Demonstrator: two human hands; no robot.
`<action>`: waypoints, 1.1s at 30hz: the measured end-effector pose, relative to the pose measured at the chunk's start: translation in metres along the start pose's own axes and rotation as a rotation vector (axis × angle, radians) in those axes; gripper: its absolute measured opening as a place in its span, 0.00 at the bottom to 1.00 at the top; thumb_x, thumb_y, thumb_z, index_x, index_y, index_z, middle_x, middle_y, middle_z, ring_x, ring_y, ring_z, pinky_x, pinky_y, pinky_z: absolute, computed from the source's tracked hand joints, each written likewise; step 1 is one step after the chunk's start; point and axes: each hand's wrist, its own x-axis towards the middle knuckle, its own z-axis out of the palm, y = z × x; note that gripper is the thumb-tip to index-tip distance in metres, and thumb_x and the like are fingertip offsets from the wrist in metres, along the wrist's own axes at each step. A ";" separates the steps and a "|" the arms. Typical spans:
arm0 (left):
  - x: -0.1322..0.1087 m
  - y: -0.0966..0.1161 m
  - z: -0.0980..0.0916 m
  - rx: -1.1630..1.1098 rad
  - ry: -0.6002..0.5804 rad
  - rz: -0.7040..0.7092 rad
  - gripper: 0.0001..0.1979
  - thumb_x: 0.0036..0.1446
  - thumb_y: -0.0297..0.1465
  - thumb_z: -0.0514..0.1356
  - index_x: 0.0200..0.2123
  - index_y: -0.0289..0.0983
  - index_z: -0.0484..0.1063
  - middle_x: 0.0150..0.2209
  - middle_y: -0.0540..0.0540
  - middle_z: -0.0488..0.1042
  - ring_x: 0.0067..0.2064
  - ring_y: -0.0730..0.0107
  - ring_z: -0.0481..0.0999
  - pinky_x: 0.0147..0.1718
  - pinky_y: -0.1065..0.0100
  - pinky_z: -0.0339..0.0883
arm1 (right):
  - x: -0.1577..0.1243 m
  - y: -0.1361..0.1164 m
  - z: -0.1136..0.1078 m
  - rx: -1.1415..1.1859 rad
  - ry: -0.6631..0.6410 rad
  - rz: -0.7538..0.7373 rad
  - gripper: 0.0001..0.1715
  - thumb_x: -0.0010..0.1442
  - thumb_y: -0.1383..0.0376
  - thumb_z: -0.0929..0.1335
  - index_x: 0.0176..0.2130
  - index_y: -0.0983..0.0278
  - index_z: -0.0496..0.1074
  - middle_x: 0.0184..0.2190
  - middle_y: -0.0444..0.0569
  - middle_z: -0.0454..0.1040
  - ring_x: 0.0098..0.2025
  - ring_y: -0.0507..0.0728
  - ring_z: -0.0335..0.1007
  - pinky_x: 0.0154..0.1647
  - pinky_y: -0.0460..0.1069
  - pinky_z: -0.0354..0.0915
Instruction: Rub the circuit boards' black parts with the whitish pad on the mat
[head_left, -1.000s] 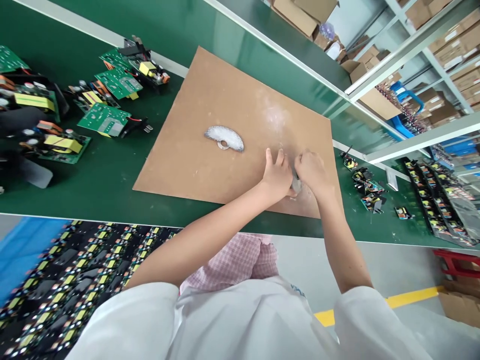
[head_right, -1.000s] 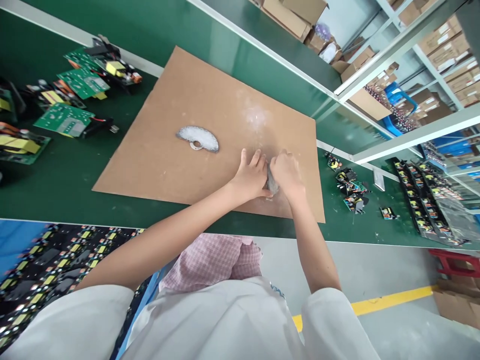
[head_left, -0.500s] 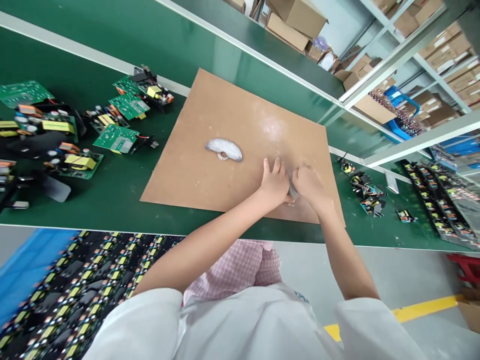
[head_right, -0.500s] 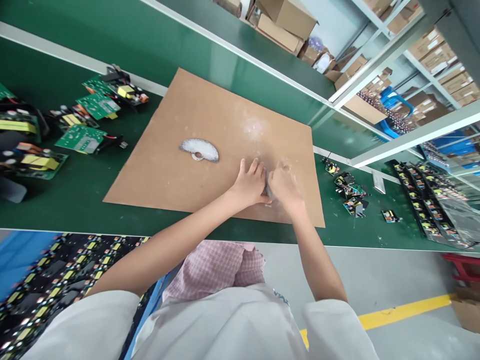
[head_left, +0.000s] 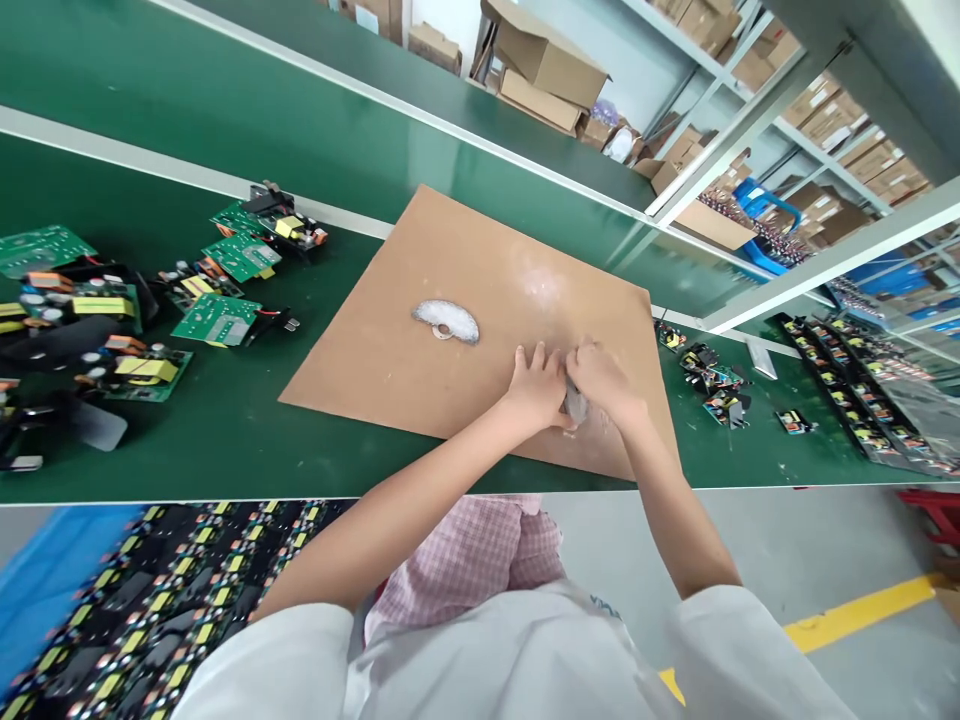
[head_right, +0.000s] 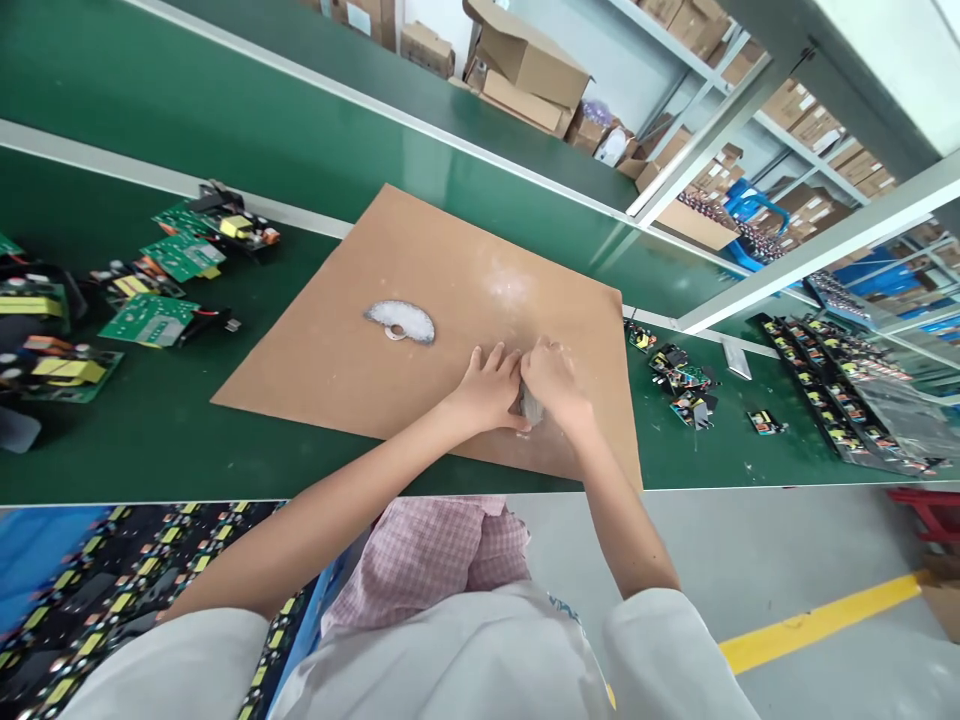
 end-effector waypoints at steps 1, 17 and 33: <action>0.000 0.000 0.001 0.004 0.008 -0.009 0.49 0.53 0.49 0.61 0.66 0.26 0.44 0.68 0.33 0.43 0.68 0.39 0.39 0.62 0.37 0.37 | 0.002 0.001 -0.001 -0.010 -0.004 0.015 0.13 0.63 0.74 0.57 0.36 0.71 0.68 0.39 0.62 0.70 0.42 0.63 0.69 0.40 0.51 0.62; 0.012 0.005 0.006 0.042 0.103 -0.168 0.47 0.56 0.52 0.56 0.65 0.23 0.47 0.68 0.34 0.43 0.68 0.40 0.39 0.63 0.40 0.39 | -0.007 0.001 -0.006 0.047 0.019 0.051 0.10 0.64 0.72 0.57 0.39 0.69 0.66 0.37 0.59 0.71 0.40 0.63 0.69 0.38 0.52 0.63; 0.015 0.004 0.006 0.010 0.096 -0.167 0.49 0.54 0.52 0.58 0.66 0.26 0.44 0.68 0.33 0.43 0.68 0.39 0.39 0.63 0.38 0.38 | 0.010 -0.001 -0.004 0.005 0.033 0.007 0.14 0.62 0.73 0.57 0.42 0.72 0.68 0.38 0.62 0.71 0.43 0.65 0.69 0.42 0.55 0.65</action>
